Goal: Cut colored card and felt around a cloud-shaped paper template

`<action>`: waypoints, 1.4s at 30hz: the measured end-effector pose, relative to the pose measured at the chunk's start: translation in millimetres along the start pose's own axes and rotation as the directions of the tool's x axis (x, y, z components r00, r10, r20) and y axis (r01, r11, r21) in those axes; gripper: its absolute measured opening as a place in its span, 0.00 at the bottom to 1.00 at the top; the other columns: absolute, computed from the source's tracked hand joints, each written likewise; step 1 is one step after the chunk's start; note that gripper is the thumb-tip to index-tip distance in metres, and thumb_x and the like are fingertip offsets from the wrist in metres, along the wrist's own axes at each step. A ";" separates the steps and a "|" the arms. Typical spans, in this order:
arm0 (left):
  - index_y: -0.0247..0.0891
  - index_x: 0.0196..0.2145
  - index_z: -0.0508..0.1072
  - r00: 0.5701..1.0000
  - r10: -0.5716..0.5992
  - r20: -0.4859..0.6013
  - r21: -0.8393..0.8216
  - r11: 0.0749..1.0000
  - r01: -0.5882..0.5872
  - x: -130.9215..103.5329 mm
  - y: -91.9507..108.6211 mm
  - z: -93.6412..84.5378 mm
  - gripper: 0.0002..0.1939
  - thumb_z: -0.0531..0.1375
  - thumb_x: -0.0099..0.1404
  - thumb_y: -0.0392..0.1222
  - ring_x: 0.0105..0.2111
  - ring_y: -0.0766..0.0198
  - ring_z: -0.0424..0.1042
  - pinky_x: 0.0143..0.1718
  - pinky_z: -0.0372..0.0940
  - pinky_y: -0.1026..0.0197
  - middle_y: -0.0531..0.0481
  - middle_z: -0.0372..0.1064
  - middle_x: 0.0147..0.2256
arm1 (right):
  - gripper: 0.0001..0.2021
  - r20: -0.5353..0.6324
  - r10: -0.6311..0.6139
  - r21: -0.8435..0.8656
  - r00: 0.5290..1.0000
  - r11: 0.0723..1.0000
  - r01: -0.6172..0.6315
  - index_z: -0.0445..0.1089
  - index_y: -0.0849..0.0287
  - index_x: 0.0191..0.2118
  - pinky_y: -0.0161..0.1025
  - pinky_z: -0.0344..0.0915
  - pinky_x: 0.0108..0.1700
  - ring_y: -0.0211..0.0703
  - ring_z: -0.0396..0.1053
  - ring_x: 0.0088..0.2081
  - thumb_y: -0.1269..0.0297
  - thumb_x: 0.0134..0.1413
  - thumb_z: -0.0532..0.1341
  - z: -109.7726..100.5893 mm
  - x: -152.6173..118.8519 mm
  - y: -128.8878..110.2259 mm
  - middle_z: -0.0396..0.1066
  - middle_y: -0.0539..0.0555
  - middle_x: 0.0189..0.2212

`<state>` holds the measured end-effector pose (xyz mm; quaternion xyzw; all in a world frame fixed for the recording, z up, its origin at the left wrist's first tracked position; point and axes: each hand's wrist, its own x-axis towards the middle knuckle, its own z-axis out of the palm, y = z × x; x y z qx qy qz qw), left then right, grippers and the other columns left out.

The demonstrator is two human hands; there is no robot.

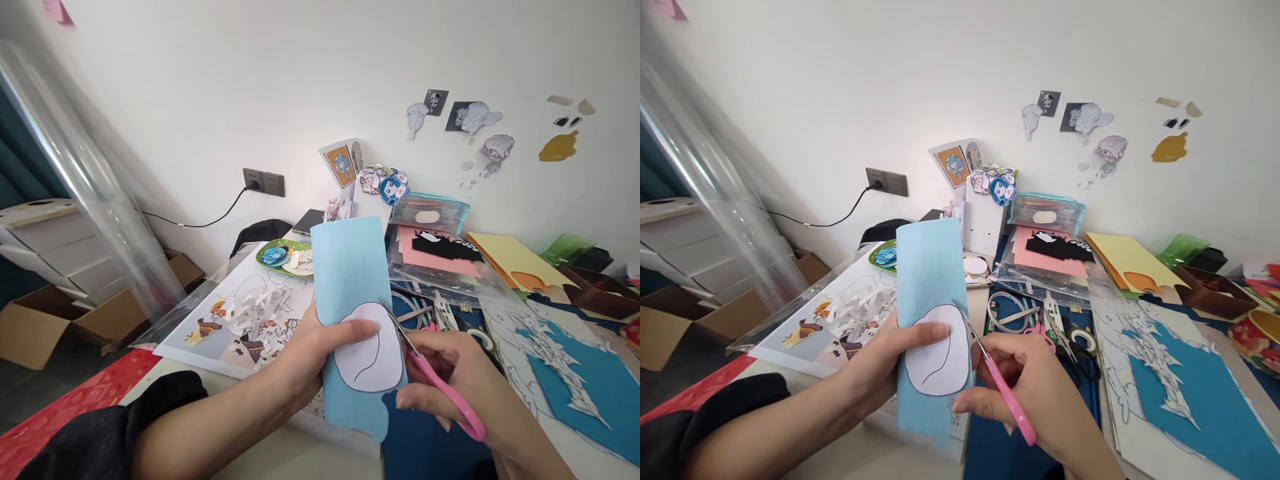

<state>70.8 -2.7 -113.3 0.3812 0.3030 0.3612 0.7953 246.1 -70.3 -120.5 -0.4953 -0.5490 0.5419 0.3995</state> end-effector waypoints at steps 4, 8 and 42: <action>0.37 0.46 0.68 0.999 0.015 0.034 0.017 1.000 -0.015 2.3 1.8 -0.5 0.29 0.70 0.46 0.37 0.30 0.61 0.72 0.34 0.68 0.61 0.47 0.74 0.36 | 0.12 0.007 0.029 0.020 1.000 0.999 -0.030 0.71 0.59 0.25 0.26 0.54 0.15 0.29 0.54 0.15 0.65 0.36 0.74 -3.5 1.1 1.7 0.56 0.41 0.15; 0.35 0.43 0.69 0.997 0.044 0.065 0.149 0.987 -0.053 4.9 6.4 -1.2 0.26 0.70 0.45 0.40 0.29 0.59 0.72 0.32 0.68 0.59 0.46 0.74 0.33 | 0.14 0.019 0.005 -0.001 1.000 1.000 -0.005 0.72 0.59 0.29 0.27 0.60 0.17 0.30 0.58 0.16 0.65 0.34 0.75 -11.3 0.8 -1.1 0.57 0.41 0.17; 0.55 0.47 0.73 0.738 0.674 0.001 0.354 0.690 -0.631 -27.7 59.9 75.2 0.16 0.61 0.60 0.48 0.61 0.45 0.52 0.57 0.53 0.46 0.53 0.57 0.60 | 0.12 -0.892 -0.367 0.056 0.263 0.487 0.872 0.65 0.57 0.22 0.32 0.64 0.29 0.33 0.62 0.21 0.61 0.52 0.65 39.7 36.8 -126.8 0.64 0.44 0.16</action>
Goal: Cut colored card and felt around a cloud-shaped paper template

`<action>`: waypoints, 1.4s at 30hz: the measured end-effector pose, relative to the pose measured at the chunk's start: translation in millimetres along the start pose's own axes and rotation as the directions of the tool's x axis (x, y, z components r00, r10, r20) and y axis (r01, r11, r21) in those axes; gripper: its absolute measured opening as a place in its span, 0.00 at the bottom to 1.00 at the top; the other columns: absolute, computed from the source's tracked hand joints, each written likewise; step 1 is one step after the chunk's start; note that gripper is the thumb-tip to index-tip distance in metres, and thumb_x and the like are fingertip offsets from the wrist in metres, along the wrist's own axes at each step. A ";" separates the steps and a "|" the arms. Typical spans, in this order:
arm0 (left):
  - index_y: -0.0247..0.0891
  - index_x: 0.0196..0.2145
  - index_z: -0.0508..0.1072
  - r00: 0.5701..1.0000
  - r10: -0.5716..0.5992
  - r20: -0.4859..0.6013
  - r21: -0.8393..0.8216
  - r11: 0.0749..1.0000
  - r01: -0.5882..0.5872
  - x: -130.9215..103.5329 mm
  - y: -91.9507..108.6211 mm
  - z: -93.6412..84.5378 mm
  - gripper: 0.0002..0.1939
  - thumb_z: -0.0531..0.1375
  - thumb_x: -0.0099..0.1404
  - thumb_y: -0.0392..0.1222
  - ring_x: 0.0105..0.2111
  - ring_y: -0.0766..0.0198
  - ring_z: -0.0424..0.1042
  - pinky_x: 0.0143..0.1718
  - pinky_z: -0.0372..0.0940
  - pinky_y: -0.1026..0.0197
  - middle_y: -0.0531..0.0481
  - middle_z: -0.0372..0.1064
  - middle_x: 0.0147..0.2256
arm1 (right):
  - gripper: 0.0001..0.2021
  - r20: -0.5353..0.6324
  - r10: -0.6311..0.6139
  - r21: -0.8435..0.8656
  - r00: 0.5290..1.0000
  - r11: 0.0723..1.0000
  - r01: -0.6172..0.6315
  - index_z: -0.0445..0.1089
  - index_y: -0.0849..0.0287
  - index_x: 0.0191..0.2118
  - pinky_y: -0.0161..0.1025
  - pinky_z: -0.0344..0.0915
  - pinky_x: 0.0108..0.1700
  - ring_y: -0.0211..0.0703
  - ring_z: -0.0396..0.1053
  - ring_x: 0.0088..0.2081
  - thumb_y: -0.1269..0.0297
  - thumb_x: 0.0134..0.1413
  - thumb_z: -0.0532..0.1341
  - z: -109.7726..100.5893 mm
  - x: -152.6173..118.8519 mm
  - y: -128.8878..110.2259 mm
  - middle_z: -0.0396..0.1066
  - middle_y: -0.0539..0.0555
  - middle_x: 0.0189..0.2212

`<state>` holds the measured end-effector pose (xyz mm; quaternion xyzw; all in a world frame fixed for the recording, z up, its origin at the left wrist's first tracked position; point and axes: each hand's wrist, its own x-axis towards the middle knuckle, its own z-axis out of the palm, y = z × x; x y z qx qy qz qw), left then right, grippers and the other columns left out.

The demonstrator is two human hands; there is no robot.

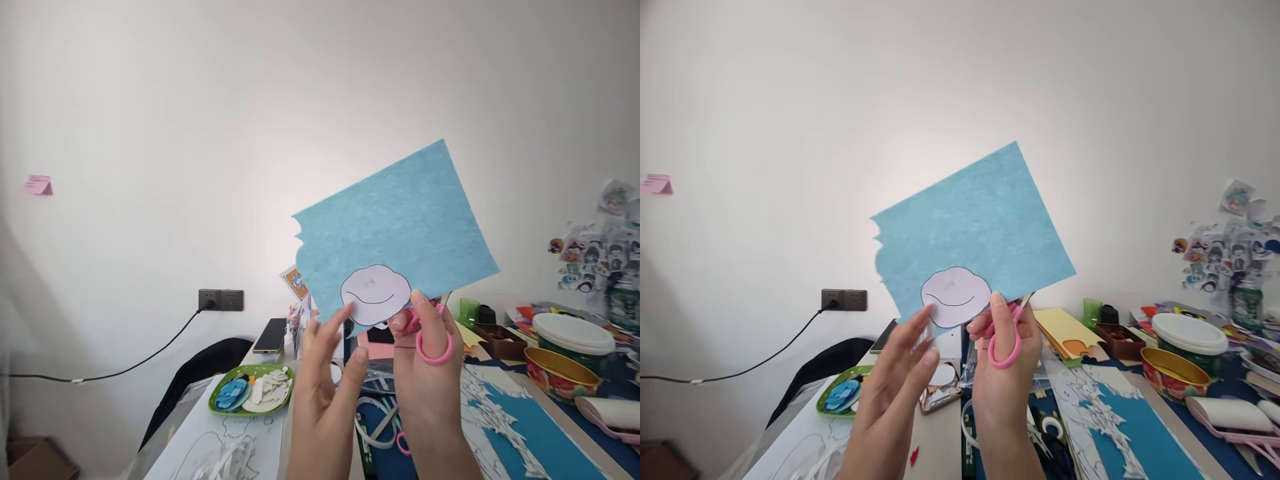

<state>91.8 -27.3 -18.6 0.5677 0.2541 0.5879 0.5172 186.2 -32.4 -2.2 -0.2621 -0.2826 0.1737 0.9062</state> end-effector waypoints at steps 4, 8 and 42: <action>0.50 0.40 0.78 0.999 0.027 0.017 -0.105 0.994 -0.026 8.3 2.6 -3.7 0.12 0.65 0.56 0.44 0.50 0.54 0.68 0.48 0.64 0.59 0.53 0.75 0.44 | 0.14 0.103 0.094 0.011 0.990 0.995 -0.095 0.64 0.58 0.21 0.33 0.64 0.28 0.33 0.62 0.20 0.61 0.52 0.65 8.4 -14.3 7.6 0.65 0.44 0.15; 0.49 0.36 0.80 0.993 0.021 -0.116 -0.064 0.998 -0.028 20.3 7.4 -16.9 0.12 0.69 0.51 0.45 0.35 0.61 0.73 0.33 0.68 0.66 0.55 0.77 0.32 | 0.13 0.262 0.186 -0.007 0.947 0.982 -0.191 0.63 0.57 0.24 0.30 0.64 0.25 0.32 0.63 0.19 0.61 0.52 0.66 11.5 -23.5 12.8 0.67 0.44 0.14; 0.44 0.34 0.81 0.955 0.066 -0.290 -0.097 0.991 -0.098 28.1 11.8 -25.3 0.10 0.69 0.52 0.44 0.38 0.63 0.74 0.42 0.67 0.66 0.52 0.77 0.34 | 0.14 0.648 0.610 -0.556 0.456 0.788 -0.265 0.61 0.58 0.25 0.31 0.59 0.22 0.32 0.60 0.15 0.55 0.49 0.62 -1.2 -17.6 -8.8 0.63 0.45 0.12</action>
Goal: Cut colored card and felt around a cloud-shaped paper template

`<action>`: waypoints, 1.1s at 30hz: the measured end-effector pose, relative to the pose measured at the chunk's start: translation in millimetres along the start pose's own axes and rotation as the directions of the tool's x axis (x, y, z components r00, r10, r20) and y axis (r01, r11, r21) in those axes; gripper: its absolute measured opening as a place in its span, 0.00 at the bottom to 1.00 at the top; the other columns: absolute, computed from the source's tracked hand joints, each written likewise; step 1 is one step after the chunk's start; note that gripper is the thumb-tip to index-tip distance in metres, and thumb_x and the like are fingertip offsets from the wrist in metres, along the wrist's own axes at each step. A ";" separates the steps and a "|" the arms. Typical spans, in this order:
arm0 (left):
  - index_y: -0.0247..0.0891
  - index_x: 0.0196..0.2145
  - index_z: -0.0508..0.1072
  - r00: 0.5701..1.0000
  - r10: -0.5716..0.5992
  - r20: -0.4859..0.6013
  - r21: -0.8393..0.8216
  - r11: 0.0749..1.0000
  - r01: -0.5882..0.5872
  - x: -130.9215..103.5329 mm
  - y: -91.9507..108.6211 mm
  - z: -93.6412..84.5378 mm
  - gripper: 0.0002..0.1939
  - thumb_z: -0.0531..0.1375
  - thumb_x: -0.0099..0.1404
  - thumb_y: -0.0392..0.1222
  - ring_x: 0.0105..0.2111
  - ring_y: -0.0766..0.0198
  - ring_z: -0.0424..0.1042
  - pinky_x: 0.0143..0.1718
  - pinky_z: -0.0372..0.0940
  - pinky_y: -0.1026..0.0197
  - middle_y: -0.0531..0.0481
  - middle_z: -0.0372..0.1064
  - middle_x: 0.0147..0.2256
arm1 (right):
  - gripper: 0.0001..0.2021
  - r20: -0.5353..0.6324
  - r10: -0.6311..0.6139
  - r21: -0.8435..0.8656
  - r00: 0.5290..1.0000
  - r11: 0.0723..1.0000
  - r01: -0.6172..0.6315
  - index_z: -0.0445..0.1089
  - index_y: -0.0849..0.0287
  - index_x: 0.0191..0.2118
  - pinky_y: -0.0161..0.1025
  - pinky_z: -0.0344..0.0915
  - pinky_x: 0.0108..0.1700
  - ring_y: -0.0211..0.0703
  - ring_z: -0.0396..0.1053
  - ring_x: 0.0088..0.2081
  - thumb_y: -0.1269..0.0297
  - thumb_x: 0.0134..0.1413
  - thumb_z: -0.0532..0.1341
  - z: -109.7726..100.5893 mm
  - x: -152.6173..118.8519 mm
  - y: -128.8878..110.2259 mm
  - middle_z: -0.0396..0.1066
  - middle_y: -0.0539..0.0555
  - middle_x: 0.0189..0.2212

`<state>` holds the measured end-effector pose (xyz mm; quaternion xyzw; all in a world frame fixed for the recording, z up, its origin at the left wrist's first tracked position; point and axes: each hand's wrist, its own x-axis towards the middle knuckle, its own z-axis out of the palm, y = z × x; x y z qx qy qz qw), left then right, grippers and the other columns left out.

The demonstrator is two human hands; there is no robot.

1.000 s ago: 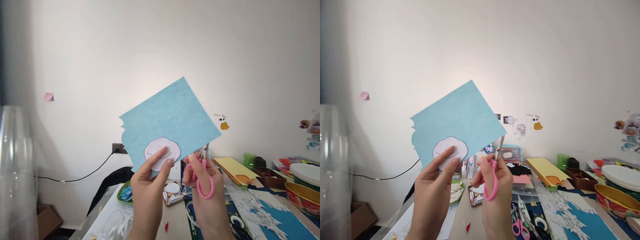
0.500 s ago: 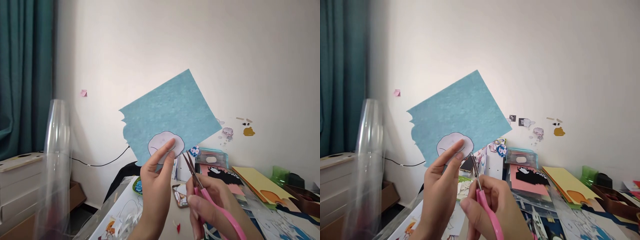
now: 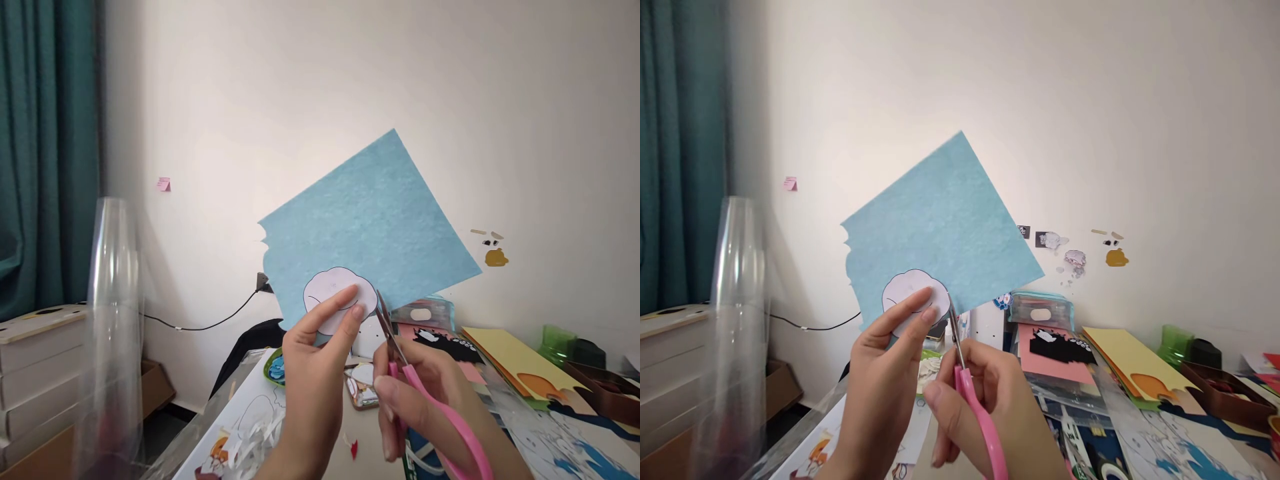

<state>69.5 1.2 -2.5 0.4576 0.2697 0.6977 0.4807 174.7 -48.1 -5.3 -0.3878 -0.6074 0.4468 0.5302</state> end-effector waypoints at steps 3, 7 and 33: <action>0.43 0.41 0.79 0.995 -0.088 0.053 -0.075 0.993 0.091 -7.6 -0.4 3.1 0.17 0.68 0.52 0.46 0.18 0.69 0.69 0.19 0.64 0.69 0.55 0.72 0.21 | 0.12 -0.138 -0.033 -0.037 0.990 0.999 0.028 0.61 0.57 0.25 0.31 0.59 0.23 0.33 0.63 0.17 0.58 0.47 0.63 8.0 2.2 1.4 0.62 0.44 0.15; 0.43 0.43 0.78 0.981 -0.188 0.047 -0.170 0.966 0.194 -21.8 5.1 10.2 0.18 0.67 0.52 0.44 0.09 0.76 0.52 0.10 0.50 0.73 0.60 0.59 0.11 | 0.11 -0.294 -0.061 -0.075 0.954 0.996 0.040 0.60 0.56 0.24 0.29 0.57 0.17 0.35 0.61 0.18 0.60 0.46 0.63 16.6 6.2 7.6 0.58 0.43 0.15; 0.49 0.40 0.80 0.984 -0.174 -0.046 -0.256 0.954 0.156 -37.0 -0.3 12.0 0.18 0.70 0.48 0.42 0.40 0.60 0.75 0.38 0.70 0.69 0.50 0.78 0.37 | 0.09 -0.319 -0.308 -0.172 0.896 0.949 0.264 0.63 0.56 0.24 0.30 0.61 0.24 0.38 0.60 0.23 0.65 0.47 0.64 15.0 9.2 23.0 0.61 0.45 0.19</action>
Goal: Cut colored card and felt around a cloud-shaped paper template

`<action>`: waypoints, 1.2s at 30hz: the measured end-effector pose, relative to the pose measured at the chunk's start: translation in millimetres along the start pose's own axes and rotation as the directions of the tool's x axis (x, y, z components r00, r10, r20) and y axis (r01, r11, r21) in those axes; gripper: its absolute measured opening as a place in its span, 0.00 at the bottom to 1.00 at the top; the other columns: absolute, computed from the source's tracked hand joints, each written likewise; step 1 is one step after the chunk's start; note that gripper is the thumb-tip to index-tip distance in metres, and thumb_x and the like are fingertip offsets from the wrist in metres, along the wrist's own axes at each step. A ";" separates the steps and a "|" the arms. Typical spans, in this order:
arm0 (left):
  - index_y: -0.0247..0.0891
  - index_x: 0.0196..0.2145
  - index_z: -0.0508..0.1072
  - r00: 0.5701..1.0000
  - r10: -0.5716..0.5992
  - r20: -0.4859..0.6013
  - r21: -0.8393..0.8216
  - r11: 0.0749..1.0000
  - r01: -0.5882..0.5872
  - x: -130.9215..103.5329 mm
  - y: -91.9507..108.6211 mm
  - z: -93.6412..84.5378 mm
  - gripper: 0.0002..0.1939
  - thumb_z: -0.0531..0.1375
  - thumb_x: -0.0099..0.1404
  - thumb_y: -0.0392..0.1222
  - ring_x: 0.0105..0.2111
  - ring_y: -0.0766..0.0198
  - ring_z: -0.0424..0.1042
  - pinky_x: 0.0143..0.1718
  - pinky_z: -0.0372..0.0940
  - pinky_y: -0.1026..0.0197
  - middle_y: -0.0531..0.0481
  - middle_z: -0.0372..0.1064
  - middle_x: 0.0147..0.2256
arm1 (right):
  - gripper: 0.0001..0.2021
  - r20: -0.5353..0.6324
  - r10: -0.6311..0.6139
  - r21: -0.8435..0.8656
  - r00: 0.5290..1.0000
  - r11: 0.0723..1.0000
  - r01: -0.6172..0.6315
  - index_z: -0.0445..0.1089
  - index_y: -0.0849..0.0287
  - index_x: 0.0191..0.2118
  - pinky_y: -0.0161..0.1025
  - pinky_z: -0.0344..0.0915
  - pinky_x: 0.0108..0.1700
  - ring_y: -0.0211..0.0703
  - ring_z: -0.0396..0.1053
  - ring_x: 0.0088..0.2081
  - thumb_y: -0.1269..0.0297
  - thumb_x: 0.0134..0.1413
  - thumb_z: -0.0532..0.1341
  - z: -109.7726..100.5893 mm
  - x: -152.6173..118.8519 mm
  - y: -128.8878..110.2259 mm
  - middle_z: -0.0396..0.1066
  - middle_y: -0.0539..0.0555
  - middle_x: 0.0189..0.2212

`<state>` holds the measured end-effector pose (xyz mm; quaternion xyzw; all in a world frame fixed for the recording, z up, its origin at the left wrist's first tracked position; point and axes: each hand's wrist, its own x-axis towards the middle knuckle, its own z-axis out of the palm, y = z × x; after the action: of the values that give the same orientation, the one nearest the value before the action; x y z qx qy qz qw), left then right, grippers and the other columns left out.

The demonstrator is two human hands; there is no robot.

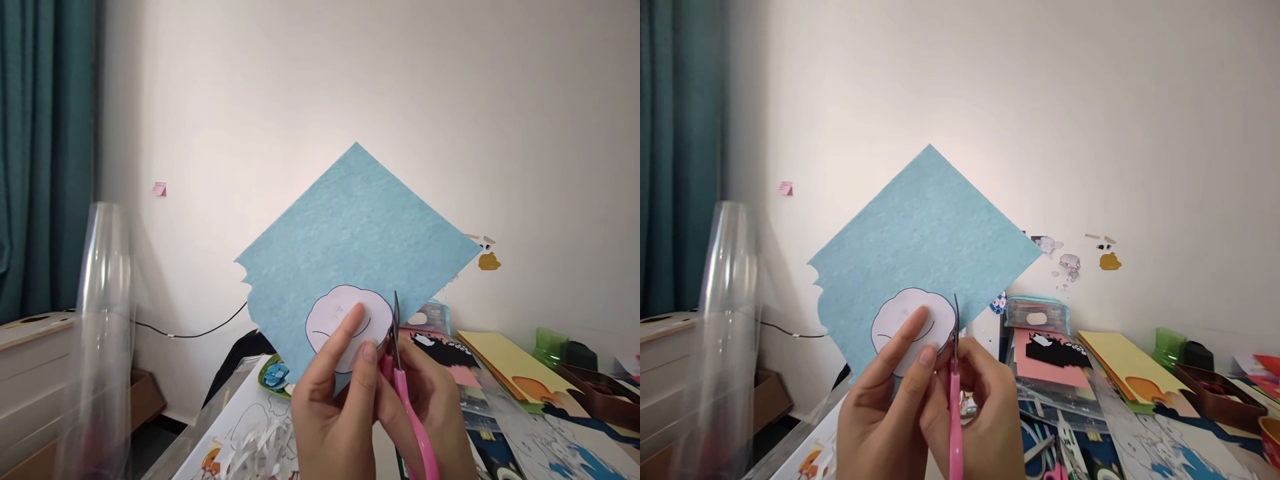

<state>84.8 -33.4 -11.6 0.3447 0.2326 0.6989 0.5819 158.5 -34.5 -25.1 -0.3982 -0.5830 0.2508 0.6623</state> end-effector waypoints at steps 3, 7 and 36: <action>0.48 0.40 0.79 1.000 -0.021 0.011 -0.031 0.999 0.021 0.6 -0.4 -0.1 0.19 0.70 0.48 0.42 0.32 0.64 0.75 0.31 0.69 0.71 0.49 0.78 0.33 | 0.08 -0.015 0.028 0.006 0.999 1.000 -0.028 0.64 0.57 0.24 0.30 0.62 0.23 0.38 0.60 0.23 0.65 0.46 0.65 1.0 2.0 -1.4 0.62 0.46 0.19; 0.47 0.41 0.79 0.999 -0.016 0.031 -0.033 0.999 0.017 0.7 0.0 -0.2 0.19 0.70 0.49 0.43 0.18 0.72 0.67 0.25 0.68 0.71 0.55 0.69 0.17 | 0.10 -0.096 0.035 -0.026 0.995 0.999 -0.038 0.63 0.57 0.21 0.28 0.57 0.18 0.34 0.55 0.19 0.65 0.42 0.66 2.6 2.9 -6.7 0.58 0.43 0.15; 0.44 0.38 0.80 0.998 0.037 0.057 0.054 0.998 -0.040 10.5 8.0 -4.7 0.14 0.68 0.51 0.42 0.32 0.66 0.74 0.34 0.67 0.69 0.50 0.78 0.30 | 0.02 0.030 0.066 -0.278 0.997 0.959 -0.055 0.70 0.57 0.26 0.29 0.58 0.15 0.35 0.61 0.15 0.67 0.44 0.61 -22.8 0.5 -14.0 0.63 0.45 0.14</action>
<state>75.1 -24.5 -6.6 0.3844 0.2287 0.6934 0.5649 179.0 -47.2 -13.5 -0.4995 -0.6125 0.1946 0.5808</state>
